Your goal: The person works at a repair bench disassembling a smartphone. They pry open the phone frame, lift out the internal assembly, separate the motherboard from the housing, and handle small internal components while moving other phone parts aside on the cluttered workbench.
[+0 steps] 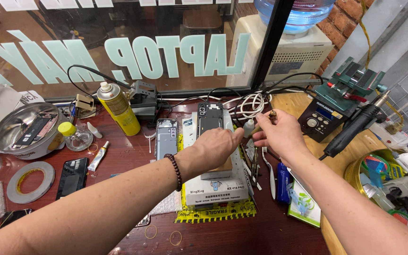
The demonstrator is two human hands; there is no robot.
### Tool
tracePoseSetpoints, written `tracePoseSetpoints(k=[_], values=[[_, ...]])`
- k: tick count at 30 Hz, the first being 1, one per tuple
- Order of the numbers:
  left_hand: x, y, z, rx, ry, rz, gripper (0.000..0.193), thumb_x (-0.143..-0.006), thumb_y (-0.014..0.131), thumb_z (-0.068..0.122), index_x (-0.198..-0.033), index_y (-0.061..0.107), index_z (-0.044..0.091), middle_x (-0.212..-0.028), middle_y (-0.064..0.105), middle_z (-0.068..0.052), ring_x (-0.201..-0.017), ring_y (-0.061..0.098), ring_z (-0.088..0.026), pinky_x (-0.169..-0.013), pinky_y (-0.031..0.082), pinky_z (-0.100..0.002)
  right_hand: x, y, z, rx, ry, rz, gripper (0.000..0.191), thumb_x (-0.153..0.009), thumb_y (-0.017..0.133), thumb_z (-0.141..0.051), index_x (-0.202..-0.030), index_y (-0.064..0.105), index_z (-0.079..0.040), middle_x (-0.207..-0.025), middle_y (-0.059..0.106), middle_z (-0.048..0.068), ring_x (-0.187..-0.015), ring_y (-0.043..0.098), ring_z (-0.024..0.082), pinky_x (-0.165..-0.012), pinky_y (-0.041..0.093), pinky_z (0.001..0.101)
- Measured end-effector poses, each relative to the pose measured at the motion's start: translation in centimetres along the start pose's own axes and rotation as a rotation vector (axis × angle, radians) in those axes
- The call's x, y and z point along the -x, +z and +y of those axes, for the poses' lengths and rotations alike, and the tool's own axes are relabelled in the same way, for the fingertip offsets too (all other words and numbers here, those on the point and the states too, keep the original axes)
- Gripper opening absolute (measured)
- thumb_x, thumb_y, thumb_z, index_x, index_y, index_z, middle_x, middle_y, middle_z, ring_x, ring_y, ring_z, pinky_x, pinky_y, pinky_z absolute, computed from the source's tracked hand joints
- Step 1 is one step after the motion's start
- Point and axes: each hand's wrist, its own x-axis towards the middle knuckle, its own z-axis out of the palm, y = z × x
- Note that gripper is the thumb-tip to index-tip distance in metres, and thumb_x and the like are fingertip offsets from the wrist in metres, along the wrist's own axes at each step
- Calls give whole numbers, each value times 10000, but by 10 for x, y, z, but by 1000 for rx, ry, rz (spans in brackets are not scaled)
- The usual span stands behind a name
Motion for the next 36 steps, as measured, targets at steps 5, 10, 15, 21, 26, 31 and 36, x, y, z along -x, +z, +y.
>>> tracePoseSetpoints(k=[5,10,15,21,26,31,36], values=[[0,3,-2,-4,-28,57,254,-881,593,-17,-1096,461,9,-955,661,-248,-919,690,-403,-790,579,-462,-7,2,-5,-21,24,11,261,-1001,618,-265,-1012,612,-4,-909,656,69,-719,670,164,-581,598,322],[-1,8,-17,74,-49,79,293,-839,571,-58,-1101,443,-32,-966,641,-265,-917,681,-401,-833,568,-454,-11,7,-10,-34,17,7,241,-992,615,-262,-1030,621,-24,-922,660,64,-722,676,153,-581,600,320],[-2,7,-22,85,-69,108,325,-831,604,-35,-1111,438,-43,-973,635,-278,-910,673,-413,-825,563,-466,-14,11,-14,-49,23,24,252,-995,621,-264,-1010,615,-13,-899,661,63,-710,673,161,-577,599,325],[7,-2,-23,-38,-7,21,325,-874,637,29,-1132,447,-26,-1011,611,-288,-880,690,-398,-747,589,-446,-12,26,-14,-38,6,18,246,-988,630,-266,-984,617,-21,-880,657,58,-707,680,156,-571,602,326],[2,-3,-37,63,-43,43,478,-783,660,-14,-1192,414,-50,-987,613,-273,-898,694,-395,-757,591,-434,-16,24,-14,-55,16,20,241,-988,630,-265,-973,623,-24,-887,668,59,-699,675,157,-572,594,316],[-1,10,-47,16,-3,101,356,-849,636,2,-1150,450,-36,-1005,620,-274,-901,701,-404,-760,594,-446,-22,28,-13,-51,6,13,234,-992,622,-258,-983,611,-24,-887,661,54,-707,681,156,-577,595,315],[-2,17,-68,269,-57,223,305,-874,637,38,-1149,516,-12,-983,683,-251,-881,700,-364,-770,577,-424,-26,40,-18,-84,-39,4,226,-1007,607,-241,-1012,609,-16,-901,678,83,-719,693,177,-600,601,321]])
